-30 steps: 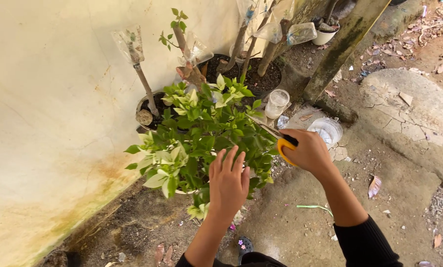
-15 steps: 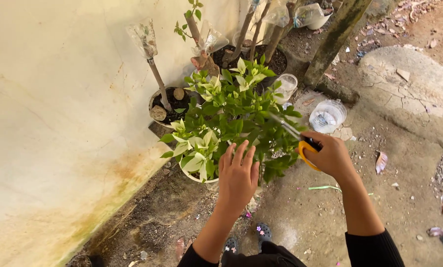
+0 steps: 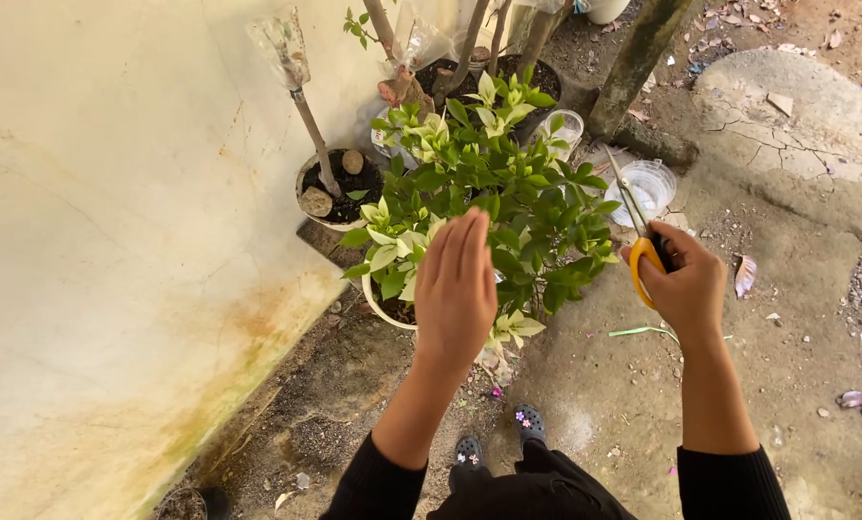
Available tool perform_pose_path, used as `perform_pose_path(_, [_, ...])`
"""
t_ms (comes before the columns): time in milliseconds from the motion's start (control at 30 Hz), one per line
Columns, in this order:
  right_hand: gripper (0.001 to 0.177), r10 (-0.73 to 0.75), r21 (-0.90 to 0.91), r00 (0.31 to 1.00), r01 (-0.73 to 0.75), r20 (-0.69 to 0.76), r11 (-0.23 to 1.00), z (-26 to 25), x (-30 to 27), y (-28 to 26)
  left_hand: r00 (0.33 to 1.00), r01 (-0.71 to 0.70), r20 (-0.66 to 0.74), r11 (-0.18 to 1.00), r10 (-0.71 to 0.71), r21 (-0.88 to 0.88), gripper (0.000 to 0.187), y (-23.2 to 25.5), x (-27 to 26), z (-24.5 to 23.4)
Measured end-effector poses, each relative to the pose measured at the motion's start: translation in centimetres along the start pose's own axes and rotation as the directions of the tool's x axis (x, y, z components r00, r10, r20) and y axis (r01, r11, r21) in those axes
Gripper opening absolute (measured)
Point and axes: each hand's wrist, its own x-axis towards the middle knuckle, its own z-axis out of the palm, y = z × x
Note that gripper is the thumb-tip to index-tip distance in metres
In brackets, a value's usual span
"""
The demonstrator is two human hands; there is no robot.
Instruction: Trimming branches and leaves from a potted bougainvillea plant using scissors.
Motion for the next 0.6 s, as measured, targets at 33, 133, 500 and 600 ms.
perform_pose_path(33, [0.044, 0.001, -0.001, 1.0, -0.001, -0.002, 1.0, 0.1, -0.2, -0.3, 1.0, -0.002, 0.001, 1.0, 0.002, -0.002, 0.037, -0.2, 0.5, 1.6])
perform_pose_path(133, [0.041, -0.011, -0.033, 0.999, 0.013, 0.038, 0.999, 0.6, -0.7, -1.2, 0.966, 0.003, 0.25, 0.975, -0.06, 0.221, 0.039, -1.3, 1.6, 6.9])
perform_pose_path(500, [0.054, -0.263, -0.265, 0.904, 0.359, 0.336, 0.895, 2.3, 3.4, -8.9, 0.538, 0.115, 0.622, 0.78, -0.569, 0.615, 0.09, -3.9, 2.3, 9.8])
perform_pose_path(600, [0.051, -0.215, -0.358, 0.879, 0.382, 0.426, 0.852, 3.8, 5.1, -9.8, 0.555, 0.121, 0.606, 0.776, -0.571, 0.619, 0.093, -4.1, 1.7, 10.2])
